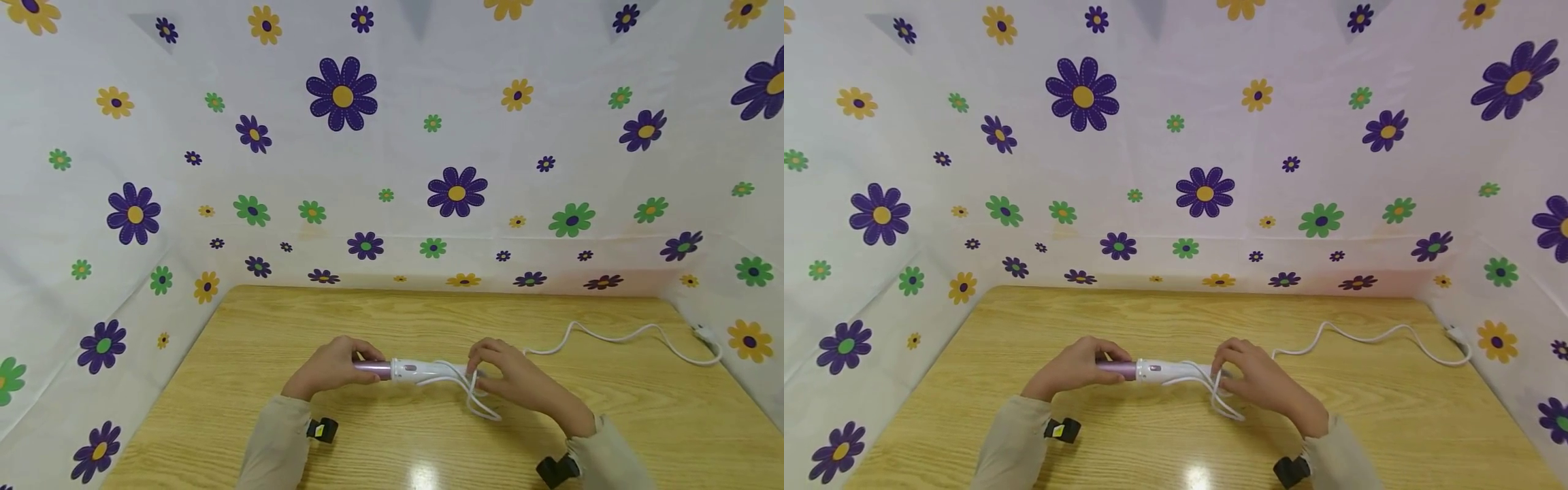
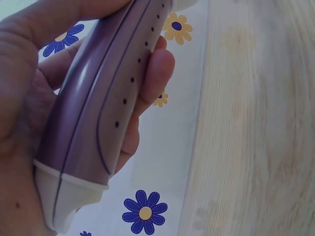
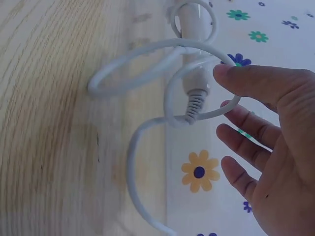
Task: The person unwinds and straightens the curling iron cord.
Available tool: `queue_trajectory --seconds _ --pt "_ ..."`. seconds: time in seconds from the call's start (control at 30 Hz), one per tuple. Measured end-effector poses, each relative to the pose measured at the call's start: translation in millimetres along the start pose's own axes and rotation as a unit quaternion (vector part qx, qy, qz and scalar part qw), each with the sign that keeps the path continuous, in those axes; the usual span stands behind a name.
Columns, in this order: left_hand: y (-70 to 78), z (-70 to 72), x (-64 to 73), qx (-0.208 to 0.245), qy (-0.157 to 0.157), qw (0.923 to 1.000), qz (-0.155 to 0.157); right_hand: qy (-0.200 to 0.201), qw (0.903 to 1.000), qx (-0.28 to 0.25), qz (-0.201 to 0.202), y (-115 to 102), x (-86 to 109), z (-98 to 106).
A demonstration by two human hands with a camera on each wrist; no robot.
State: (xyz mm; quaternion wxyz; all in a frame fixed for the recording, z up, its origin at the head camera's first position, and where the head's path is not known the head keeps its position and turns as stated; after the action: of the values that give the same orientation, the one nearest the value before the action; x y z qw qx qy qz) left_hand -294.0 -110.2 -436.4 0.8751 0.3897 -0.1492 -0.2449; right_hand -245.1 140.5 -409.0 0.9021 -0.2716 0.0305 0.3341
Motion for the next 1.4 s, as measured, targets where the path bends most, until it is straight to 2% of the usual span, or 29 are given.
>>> queue_trajectory --seconds 0.17,0.37,0.53,0.73,0.8,1.0,1.17,1.4 --pt "-0.5 4.3 1.3 0.001 0.008 1.0000 0.003 0.039 0.9978 0.046 0.029 -5 22.5 17" --pt "-4.8 12.7 4.4 0.007 0.021 0.9997 0.010 0.086 0.9942 0.042 0.048 2 53.7 26" --pt "-6.3 14.7 4.9 0.024 0.022 0.9994 0.007 0.091 0.9940 0.045 0.042 11 72.9 25" --pt "-7.8 15.6 4.6 0.031 0.025 0.9991 0.018 0.089 0.9900 0.109 0.008 23 89.2 22" --pt "-7.5 16.2 4.3 0.032 0.027 0.9990 0.015 0.091 0.9879 0.125 0.004 26 92.2 20" --pt "-6.7 18.1 4.6 0.038 0.036 0.9986 0.006 0.096 0.9872 0.128 0.008 28 96.7 14" --pt "-6.1 20.2 6.5 0.038 0.044 0.9983 0.009 0.091 0.9839 0.153 -0.017 28 94.6 12" --pt "2.1 17.5 7.2 0.066 0.030 0.9972 -0.016 0.072 0.9670 0.239 -0.053 31 77.3 10"
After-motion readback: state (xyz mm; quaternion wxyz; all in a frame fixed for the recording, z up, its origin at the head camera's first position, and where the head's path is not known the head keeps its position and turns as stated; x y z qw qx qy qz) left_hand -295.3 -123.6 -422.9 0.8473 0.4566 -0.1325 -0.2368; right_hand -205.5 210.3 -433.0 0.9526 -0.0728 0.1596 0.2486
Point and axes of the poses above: each hand's wrist, its own x-axis away from the middle knuckle, its own z-axis out of the back of the hand, y = z × x, the point moved 8 cm from there along -x, towards the middle knuckle
